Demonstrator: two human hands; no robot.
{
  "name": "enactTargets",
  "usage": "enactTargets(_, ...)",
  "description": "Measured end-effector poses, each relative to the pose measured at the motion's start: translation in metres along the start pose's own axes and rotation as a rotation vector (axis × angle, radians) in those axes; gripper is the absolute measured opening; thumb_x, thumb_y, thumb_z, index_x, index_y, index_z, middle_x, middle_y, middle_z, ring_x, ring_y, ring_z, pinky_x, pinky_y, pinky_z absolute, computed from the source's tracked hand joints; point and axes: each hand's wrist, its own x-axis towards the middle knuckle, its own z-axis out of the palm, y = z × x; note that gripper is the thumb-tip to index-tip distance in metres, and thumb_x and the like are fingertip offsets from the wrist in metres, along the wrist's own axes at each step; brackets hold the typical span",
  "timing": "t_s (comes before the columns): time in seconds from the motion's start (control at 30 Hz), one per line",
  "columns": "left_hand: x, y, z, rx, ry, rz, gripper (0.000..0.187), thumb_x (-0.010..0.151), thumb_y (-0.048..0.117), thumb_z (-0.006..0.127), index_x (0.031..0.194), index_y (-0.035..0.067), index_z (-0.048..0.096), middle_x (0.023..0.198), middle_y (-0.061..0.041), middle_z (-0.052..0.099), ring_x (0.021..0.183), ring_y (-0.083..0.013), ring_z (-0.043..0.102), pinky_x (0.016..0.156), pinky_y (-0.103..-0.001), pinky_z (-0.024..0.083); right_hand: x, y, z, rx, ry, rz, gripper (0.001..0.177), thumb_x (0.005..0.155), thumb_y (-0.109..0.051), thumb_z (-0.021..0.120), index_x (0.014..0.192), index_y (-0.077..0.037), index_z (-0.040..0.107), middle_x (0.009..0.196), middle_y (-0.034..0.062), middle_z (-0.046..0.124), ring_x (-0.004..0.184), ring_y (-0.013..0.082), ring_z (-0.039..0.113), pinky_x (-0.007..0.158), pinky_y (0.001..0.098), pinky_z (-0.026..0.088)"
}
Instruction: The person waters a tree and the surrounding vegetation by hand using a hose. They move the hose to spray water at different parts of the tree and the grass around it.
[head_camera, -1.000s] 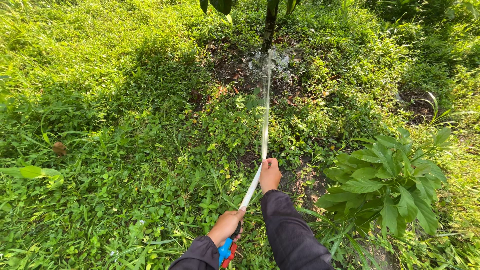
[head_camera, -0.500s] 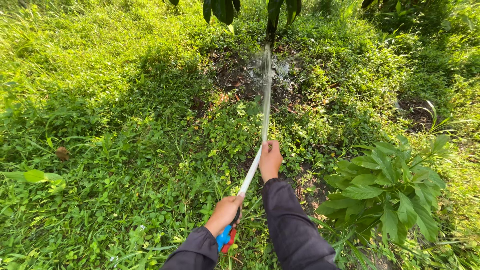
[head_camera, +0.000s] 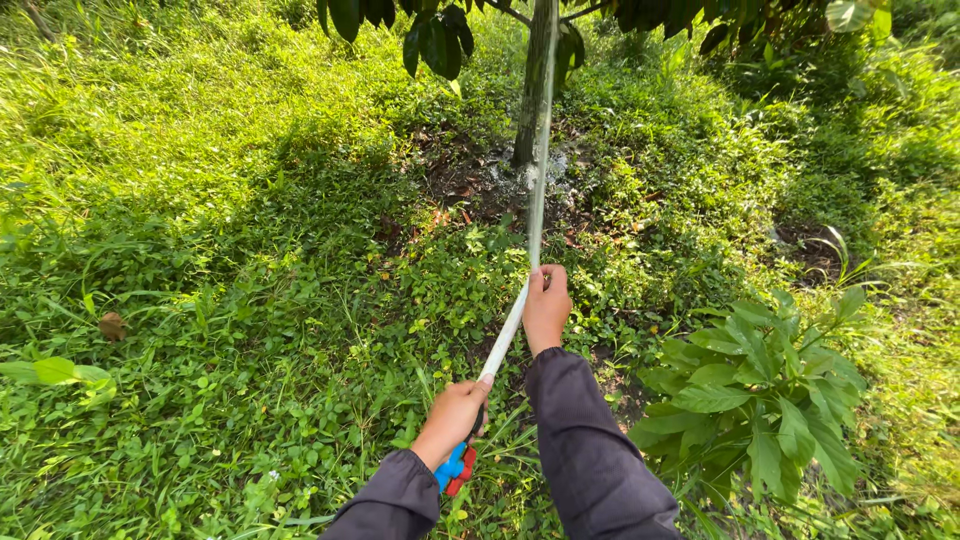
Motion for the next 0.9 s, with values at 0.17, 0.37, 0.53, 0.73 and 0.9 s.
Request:
enactTargets(0.17,-0.005,-0.011,0.003,-0.036,-0.035,-0.073,0.043,0.105,0.044,0.053,0.082,0.007,0.056,0.061,0.000,0.056,0.047,-0.0126,0.053,0.045,-0.031,0.043,-0.009,0.017,0.000,-0.030,-0.031,0.066,0.017,0.101,-0.025,0.060,0.107,-0.010,0.061,0.075,0.0080,0.068,0.063,0.0228,0.067,0.059,0.0399,0.051)
enactTargets(0.37,-0.008,-0.023,0.003,0.042,-0.032,-0.119,0.043,0.104,0.046,0.052,0.082,0.009,0.058,0.062,0.000,0.057,0.048,-0.0120,0.054,0.045,-0.030,0.043,-0.024,0.037,0.002,-0.040,-0.019,0.086,0.017,0.101,-0.026,0.061,0.107,-0.010,0.062,0.075,0.0098,0.068,0.064,0.0243,0.068,0.060,0.0408,0.052)
enactTargets(0.53,-0.003,-0.034,0.006,0.011,-0.063,-0.103,0.044,0.105,0.045,0.051,0.081,0.009,0.055,0.060,-0.001,0.053,0.048,-0.0138,0.052,0.045,-0.031,0.041,-0.027,0.042,-0.002,-0.055,0.004,0.128,0.017,0.101,-0.026,0.061,0.108,-0.011,0.063,0.075,0.0093,0.068,0.064,0.0254,0.066,0.060,0.0415,0.051)
enactTargets(0.73,-0.005,-0.033,0.011,0.019,-0.095,-0.116,0.045,0.106,0.045,0.050,0.080,0.009,0.054,0.061,0.001,0.054,0.048,-0.0123,0.053,0.045,-0.031,0.042,-0.028,0.051,-0.013,-0.055,0.020,0.116,0.017,0.102,-0.027,0.060,0.107,-0.011,0.063,0.076,0.0088,0.068,0.064,0.0251,0.066,0.060,0.0416,0.050)
enactTargets(0.9,-0.005,-0.032,0.017,0.072,-0.089,-0.146,0.042,0.103,0.046,0.052,0.081,0.011,0.058,0.060,-0.001,0.057,0.048,-0.0132,0.056,0.044,-0.031,0.042,-0.029,0.058,-0.019,-0.081,0.033,0.124,0.018,0.101,-0.028,0.060,0.106,-0.012,0.062,0.075,0.0077,0.067,0.063,0.0245,0.066,0.059,0.0416,0.050)
